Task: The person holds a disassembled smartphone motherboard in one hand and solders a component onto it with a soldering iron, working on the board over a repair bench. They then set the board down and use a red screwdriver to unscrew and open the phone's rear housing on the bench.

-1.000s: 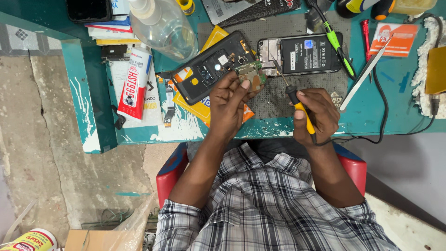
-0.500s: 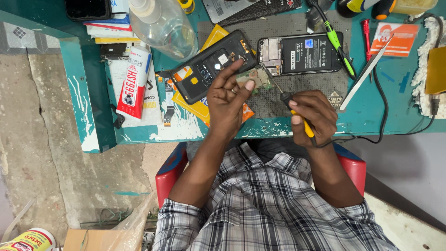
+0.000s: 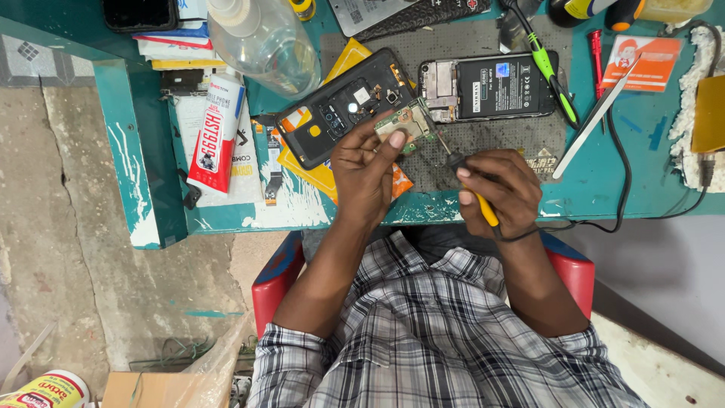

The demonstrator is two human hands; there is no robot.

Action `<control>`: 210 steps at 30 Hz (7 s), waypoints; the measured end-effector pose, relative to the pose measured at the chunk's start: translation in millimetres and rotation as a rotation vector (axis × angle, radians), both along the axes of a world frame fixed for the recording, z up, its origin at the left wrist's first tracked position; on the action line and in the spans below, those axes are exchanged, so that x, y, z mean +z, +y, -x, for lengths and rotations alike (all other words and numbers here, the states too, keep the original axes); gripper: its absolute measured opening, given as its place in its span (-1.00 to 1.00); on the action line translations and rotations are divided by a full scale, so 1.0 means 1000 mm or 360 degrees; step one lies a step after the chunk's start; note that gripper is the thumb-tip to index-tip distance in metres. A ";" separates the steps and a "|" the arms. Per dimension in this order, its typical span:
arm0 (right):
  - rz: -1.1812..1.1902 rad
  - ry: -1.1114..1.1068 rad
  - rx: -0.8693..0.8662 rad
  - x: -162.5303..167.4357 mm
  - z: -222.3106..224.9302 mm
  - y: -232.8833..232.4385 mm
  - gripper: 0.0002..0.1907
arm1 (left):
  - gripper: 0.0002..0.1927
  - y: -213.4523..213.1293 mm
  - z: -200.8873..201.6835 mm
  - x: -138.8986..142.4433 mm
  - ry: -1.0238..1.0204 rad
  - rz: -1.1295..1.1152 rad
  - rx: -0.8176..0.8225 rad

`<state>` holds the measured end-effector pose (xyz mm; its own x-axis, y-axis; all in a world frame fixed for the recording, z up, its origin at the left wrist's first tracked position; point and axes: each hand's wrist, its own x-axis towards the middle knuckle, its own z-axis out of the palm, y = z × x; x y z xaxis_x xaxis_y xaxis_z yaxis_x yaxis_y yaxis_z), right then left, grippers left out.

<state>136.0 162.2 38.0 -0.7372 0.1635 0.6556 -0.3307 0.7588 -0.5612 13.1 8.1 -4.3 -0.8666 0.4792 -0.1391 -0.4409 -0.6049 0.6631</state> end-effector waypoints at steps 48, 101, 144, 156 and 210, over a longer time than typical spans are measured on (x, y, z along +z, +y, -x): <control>-0.0095 -0.0090 -0.0053 -0.004 0.003 0.000 -0.76 | -0.72 -0.007 0.003 -0.012 0.0003 -0.0160 -0.0077; -0.0145 0.0015 -0.0017 -0.013 -0.003 0.001 -0.81 | -0.79 -0.006 0.008 -0.008 -0.0097 -0.0245 -0.0038; 0.0124 0.0091 -0.0223 -0.016 -0.012 0.001 -0.75 | -0.62 0.001 0.002 0.002 0.0058 0.0125 -0.0049; 0.0011 -0.0029 -0.0137 -0.009 -0.003 0.002 -0.80 | -0.62 -0.002 0.004 0.009 -0.0040 0.0087 -0.0098; -0.0091 -0.0132 0.0170 0.000 0.004 0.004 -0.78 | -0.59 -0.006 0.005 0.000 -0.0056 0.0001 -0.0194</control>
